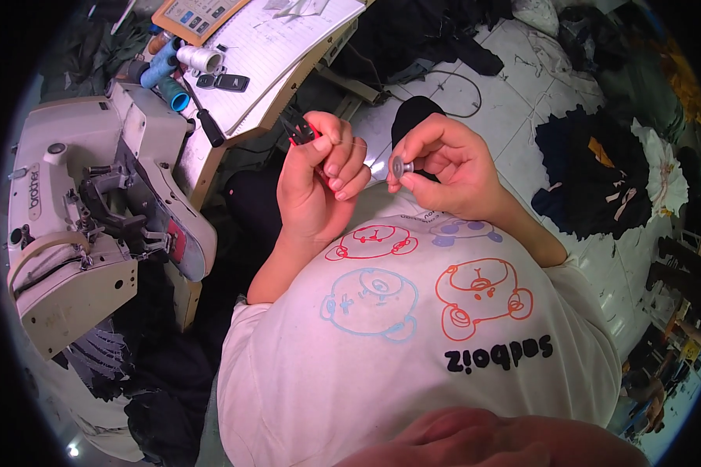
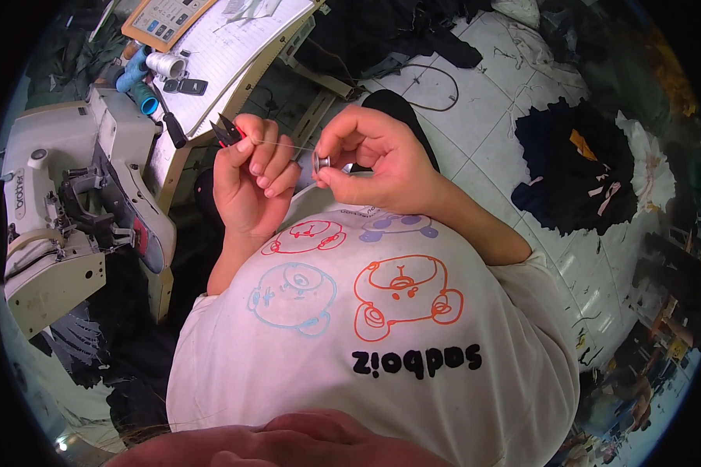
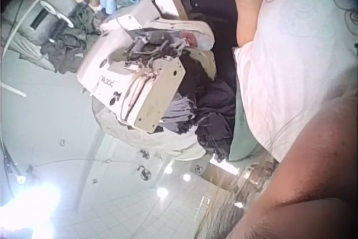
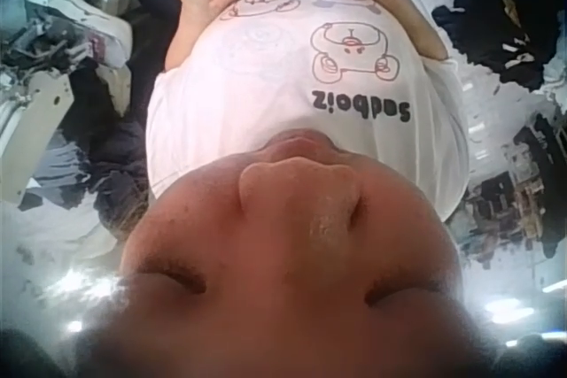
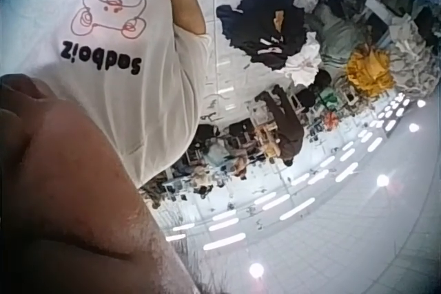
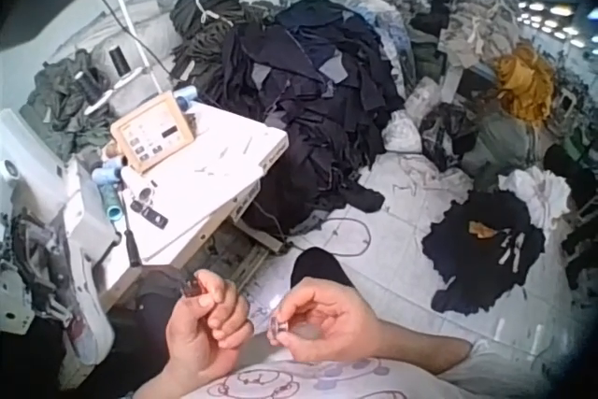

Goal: Threading a sewing machine needle and winding thread onto a bobbin case system in a manufacturing plant.

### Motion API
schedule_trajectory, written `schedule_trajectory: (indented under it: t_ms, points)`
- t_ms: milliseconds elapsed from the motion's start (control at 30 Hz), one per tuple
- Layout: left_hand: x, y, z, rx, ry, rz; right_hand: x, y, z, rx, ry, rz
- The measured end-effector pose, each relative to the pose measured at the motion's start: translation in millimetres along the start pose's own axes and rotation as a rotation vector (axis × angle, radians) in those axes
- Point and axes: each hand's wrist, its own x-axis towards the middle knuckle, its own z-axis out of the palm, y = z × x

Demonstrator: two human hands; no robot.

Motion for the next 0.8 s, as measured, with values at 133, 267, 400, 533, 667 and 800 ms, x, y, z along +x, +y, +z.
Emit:
schedule_trajectory:
  t_ms: [133, 267, 400, 533, 667, 800]
  points:
    - [-5.2, 3.8, 2.2, 0.053, -0.051, -0.019, -0.3, -2.0, -4.0, -0.184, 0.0, 0.063]
    - [-7.4, 10.4, -3.3, 0.103, -0.195, -0.012, 0.6, -3.6, -4.8, -0.052, 0.072, 0.013]
    - [-4.6, 12.8, -8.3, 0.188, -0.111, 0.095, -1.9, -6.6, -4.1, -0.131, 0.059, -0.011]
    - [-3.4, 28.2, -9.1, 0.105, -0.073, 0.235, -2.4, -9.9, -11.3, -0.288, 0.016, -0.007]
    - [-5.1, 44.4, -11.5, 0.076, -0.114, 0.339, -2.1, -12.1, -20.5, -0.271, 0.091, -0.033]
    - [-5.2, 39.2, -14.8, 0.092, -0.059, 0.377, -1.9, -12.7, -22.9, -0.262, 0.117, -0.054]
